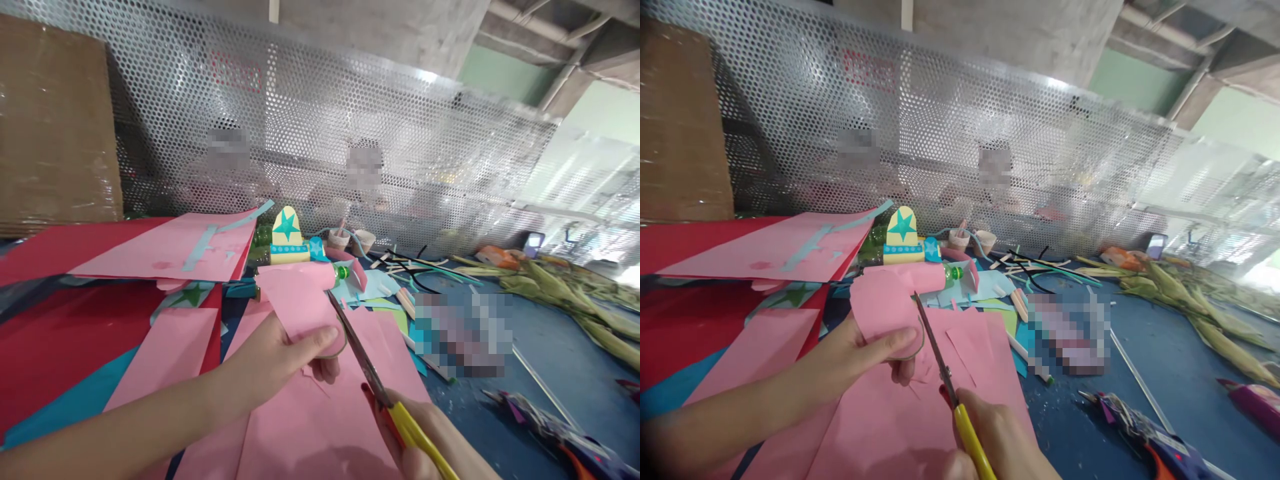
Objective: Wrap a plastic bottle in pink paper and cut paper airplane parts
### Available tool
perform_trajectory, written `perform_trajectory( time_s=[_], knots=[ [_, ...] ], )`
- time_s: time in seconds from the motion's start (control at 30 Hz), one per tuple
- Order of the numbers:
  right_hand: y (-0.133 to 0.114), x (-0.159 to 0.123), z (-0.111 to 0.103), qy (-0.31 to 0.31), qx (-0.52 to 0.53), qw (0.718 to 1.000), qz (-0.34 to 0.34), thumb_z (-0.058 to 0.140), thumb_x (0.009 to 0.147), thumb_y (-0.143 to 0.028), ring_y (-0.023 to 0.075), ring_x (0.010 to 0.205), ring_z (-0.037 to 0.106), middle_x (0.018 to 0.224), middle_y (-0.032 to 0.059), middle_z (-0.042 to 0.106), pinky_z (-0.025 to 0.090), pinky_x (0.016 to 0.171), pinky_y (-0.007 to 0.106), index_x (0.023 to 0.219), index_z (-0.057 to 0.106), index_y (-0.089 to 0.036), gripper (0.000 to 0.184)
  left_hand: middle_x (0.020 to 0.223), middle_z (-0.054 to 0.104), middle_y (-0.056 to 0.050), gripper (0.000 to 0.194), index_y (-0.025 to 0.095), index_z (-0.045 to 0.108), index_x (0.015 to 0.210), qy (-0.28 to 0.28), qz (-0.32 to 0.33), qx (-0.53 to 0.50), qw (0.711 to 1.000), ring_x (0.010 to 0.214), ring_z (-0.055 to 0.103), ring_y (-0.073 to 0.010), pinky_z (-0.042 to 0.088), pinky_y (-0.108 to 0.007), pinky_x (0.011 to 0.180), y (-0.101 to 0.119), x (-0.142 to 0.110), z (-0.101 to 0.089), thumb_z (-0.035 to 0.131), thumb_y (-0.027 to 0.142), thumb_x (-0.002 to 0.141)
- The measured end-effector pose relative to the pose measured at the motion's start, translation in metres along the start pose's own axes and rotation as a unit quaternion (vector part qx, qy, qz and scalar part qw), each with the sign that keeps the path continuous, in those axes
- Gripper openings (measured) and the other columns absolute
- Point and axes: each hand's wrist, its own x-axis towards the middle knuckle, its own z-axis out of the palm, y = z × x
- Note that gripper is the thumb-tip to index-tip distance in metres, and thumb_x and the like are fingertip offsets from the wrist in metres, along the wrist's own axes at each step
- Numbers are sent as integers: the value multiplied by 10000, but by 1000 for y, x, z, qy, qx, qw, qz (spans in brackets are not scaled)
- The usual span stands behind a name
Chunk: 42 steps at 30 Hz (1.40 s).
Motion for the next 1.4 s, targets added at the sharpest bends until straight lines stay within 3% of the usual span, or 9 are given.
perform_trajectory(
  time_s=[0.13,0.27,0.43,0.6,0.77,0.97,1.17,1.27,1.4],
  knots=[
    [0,4,-9,85,-138,987,25,375,881,-719,129,491,426,561,-34,465,305,464,249,731,518,-209,550,618,624,-15,358,152,610,696,-28,-6,-18,999,586,586,-133,497,-253,606,-5,1,2,653,478,836],
    [20,13,-22,190,-252,948,29,457,917,-441,232,761,673,872,80,704,509,662,319,1143,577,-197,354,583,599,-1,268,166,592,698,-171,-95,7,981,540,573,-123,492,-239,591,-15,-2,2,640,382,848],
    [26,23,-34,238,-276,931,-5,517,892,-372,315,1063,620,1157,160,652,490,933,471,1155,635,-163,355,599,590,16,146,176,611,660,-251,-187,114,943,583,569,-118,468,-198,572,-15,-10,6,588,210,800],
    [-8,20,-34,141,-2,990,-19,541,909,-483,225,975,628,1082,89,646,520,878,362,1078,647,-214,335,644,605,44,97,183,635,729,-245,-206,192,928,577,534,-102,401,-169,500,-5,-11,13,562,123,707],
    [-18,20,-19,79,235,969,16,631,850,-458,188,792,586,853,30,604,503,743,331,792,553,-222,256,830,672,23,282,199,663,917,-283,-199,152,926,763,625,-179,476,-228,629,0,-9,15,696,169,638],
    [-9,25,-13,51,301,949,74,702,792,-446,135,626,513,680,-39,526,405,590,273,795,478,-226,314,847,688,-46,334,159,619,842,-127,-140,60,980,819,640,-217,510,-332,766,-17,-3,11,645,493,833],
    [-10,23,-11,72,341,934,70,676,834,-348,99,518,505,574,-125,509,387,540,225,908,341,-267,352,689,641,7,429,175,523,708,-59,-141,-27,988,640,628,-147,531,-272,648,-25,6,8,735,542,768],
    [-10,20,-13,68,301,951,31,537,903,-281,121,635,569,698,-74,551,462,620,261,1042,405,-270,192,703,650,4,384,157,590,770,-41,-149,-51,987,615,623,-132,532,-258,621,-30,7,5,740,511,781],
    [-9,15,-14,46,158,986,-14,525,788,-105,140,812,590,995,16,557,502,696,275,1126,586,-295,393,728,666,-6,361,156,645,902,-10,-142,-75,987,635,631,-141,536,-264,629,-35,9,1,746,481,782]
  ],
)
